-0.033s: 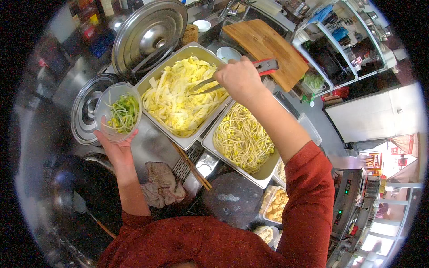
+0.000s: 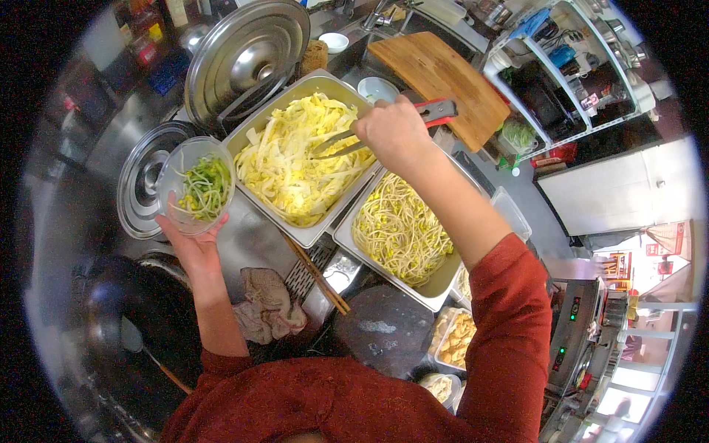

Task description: The person assembles multiple small plastic containers with various prepared ingredients. Using tongs, they transfer bean sprouts, shredded cabbage, green vegetables, and fried tofu from metal trays into the containers, then place the filled containers on the counter.

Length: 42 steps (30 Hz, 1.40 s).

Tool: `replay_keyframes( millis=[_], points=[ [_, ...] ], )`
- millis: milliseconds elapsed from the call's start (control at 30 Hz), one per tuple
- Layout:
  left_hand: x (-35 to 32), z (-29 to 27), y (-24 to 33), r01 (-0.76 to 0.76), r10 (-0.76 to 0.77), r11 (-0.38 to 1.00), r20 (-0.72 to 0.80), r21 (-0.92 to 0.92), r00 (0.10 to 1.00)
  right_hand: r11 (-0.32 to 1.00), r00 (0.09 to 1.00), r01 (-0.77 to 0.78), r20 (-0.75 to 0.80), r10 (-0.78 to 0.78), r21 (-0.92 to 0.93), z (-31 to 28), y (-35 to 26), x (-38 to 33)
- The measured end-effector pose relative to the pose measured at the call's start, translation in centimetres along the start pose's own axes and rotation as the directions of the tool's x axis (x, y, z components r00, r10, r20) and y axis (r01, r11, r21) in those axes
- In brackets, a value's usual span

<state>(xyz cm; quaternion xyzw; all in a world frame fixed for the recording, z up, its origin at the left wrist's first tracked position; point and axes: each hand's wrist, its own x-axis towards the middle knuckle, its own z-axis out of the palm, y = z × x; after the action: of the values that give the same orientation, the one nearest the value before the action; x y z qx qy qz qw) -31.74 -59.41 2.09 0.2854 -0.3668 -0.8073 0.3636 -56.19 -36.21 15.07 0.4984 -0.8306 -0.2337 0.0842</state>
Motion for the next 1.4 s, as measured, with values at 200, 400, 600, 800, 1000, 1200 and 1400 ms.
replay_keyframes(
  millis=[200, 400, 600, 800, 1000, 1200, 1400],
  points=[
    [-0.1, 0.3, -0.2, 0.022, -0.022, 1.000, -0.021, -0.005, 1.000, 1.000, 0.997, -0.011, 0.070, 0.012, -0.010, 0.5, -1.2, 0.5],
    [-0.2, 0.5, -0.5, 0.000, -0.002, 0.999, -0.031, -0.045, 1.000, 0.996, 0.996, -0.074, 0.046, 0.072, 0.040, 0.1, 0.3, -1.0],
    [-0.2, 0.7, -0.9, 0.005, -0.005, 0.998, -0.005, -0.056, 1.000, 0.996, 0.999, -0.041, -0.013, 0.042, 0.081, 1.7, -0.4, -1.2],
    [-0.1, 0.4, -0.8, -0.016, 0.015, 0.998, -0.019, -0.066, 1.000, 0.992, 0.997, -0.071, 0.029, 0.068, 0.102, 2.6, -1.3, -0.5],
    [-0.4, 0.8, -0.5, -0.017, 0.016, 0.999, -0.025, -0.050, 1.000, 0.986, 0.990, -0.090, -0.094, 0.104, 0.139, 0.8, 0.6, -3.1],
    [-0.4, 1.0, -0.7, 0.005, -0.007, 0.997, -0.030, -0.076, 1.000, 0.933, 0.942, -0.234, -0.173, 0.287, 0.274, -0.4, 3.4, -6.9],
    [-0.5, 1.0, -0.7, -0.009, 0.009, 1.000, -0.020, -0.009, 1.000, 0.777, 0.788, -0.586, -0.059, 0.612, 0.230, 2.6, 8.8, -6.7]
  ],
)
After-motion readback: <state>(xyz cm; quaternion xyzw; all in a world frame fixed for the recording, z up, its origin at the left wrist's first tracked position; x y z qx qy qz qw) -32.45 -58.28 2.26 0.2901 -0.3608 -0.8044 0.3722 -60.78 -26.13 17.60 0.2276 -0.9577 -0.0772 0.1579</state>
